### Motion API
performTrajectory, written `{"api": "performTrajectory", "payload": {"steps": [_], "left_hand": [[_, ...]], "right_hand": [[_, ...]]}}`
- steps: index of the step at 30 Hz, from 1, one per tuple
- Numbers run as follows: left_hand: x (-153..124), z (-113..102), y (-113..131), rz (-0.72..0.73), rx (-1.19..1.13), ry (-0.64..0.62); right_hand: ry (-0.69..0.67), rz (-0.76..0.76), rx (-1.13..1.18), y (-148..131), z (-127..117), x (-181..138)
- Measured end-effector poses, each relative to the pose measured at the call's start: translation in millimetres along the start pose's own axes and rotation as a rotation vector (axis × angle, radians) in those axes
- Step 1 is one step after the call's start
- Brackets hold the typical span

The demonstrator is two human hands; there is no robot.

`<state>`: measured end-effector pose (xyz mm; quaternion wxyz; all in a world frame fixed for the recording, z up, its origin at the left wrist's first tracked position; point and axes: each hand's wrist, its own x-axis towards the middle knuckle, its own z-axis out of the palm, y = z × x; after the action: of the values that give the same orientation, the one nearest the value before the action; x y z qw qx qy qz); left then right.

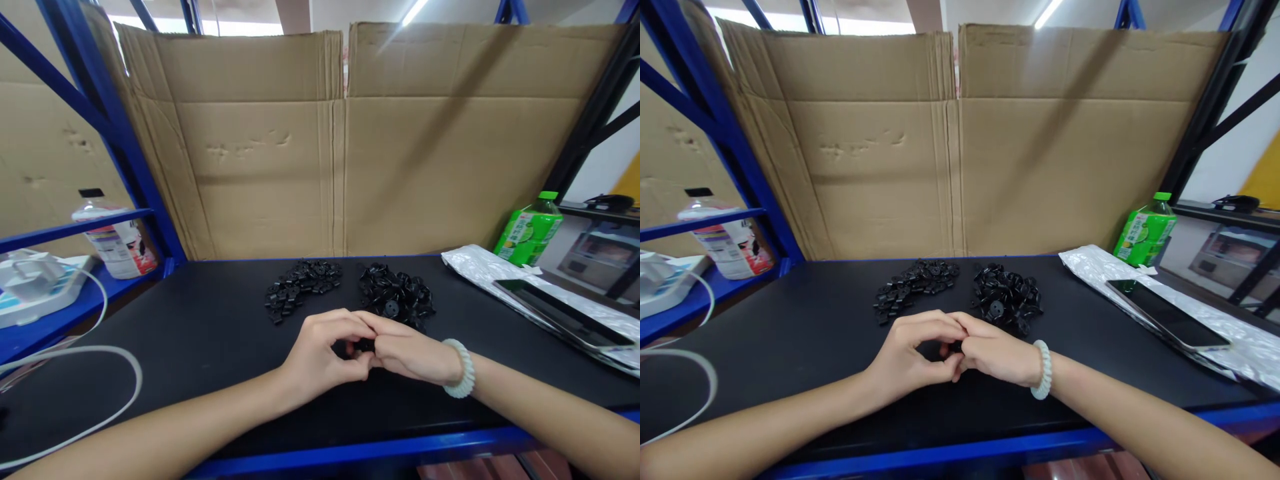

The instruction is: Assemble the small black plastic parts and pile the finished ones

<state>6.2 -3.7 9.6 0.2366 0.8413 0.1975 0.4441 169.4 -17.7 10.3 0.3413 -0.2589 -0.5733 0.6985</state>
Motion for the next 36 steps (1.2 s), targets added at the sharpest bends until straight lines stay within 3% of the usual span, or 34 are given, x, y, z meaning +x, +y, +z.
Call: {"api": "performTrajectory", "payload": {"steps": [8, 12, 15, 17, 19, 23, 27, 31, 36], "left_hand": [[-6, 12, 0, -0.051, 0.037, 0.037], [-7, 10, -1, -0.231, -0.055, 0.169], [-3, 6, -2, -0.371, -0.273, 0.251], [0, 3, -3, -0.402, -0.408, 0.293], [1, 1, -5, -0.396, -0.435, 0.301], [-2, 0, -11, -0.338, -0.155, 0.107], [-9, 1, -13, -0.205, 0.198, -0.120], [-11, 0, -11, -0.102, 0.446, -0.202], [4, -27, -14, -0.164, 0.816, -0.161]], "right_hand": [[0.136, 0.016, -0.037, 2, 8, 1], [0.131, -0.012, -0.070, 4, 8, 2], [0.130, -0.068, -0.089, 1, 7, 2], [0.140, -0.117, -0.221, -5, 4, 0], [0.202, -0.205, -0.523, -12, -2, -3], [0.500, -0.439, -1.214, -27, -26, -8], [0.710, -0.516, -1.457, -34, -56, -8], [0.652, -0.440, -1.531, -30, -66, -7], [0.544, -0.508, -1.439, -24, -40, -9]]}}
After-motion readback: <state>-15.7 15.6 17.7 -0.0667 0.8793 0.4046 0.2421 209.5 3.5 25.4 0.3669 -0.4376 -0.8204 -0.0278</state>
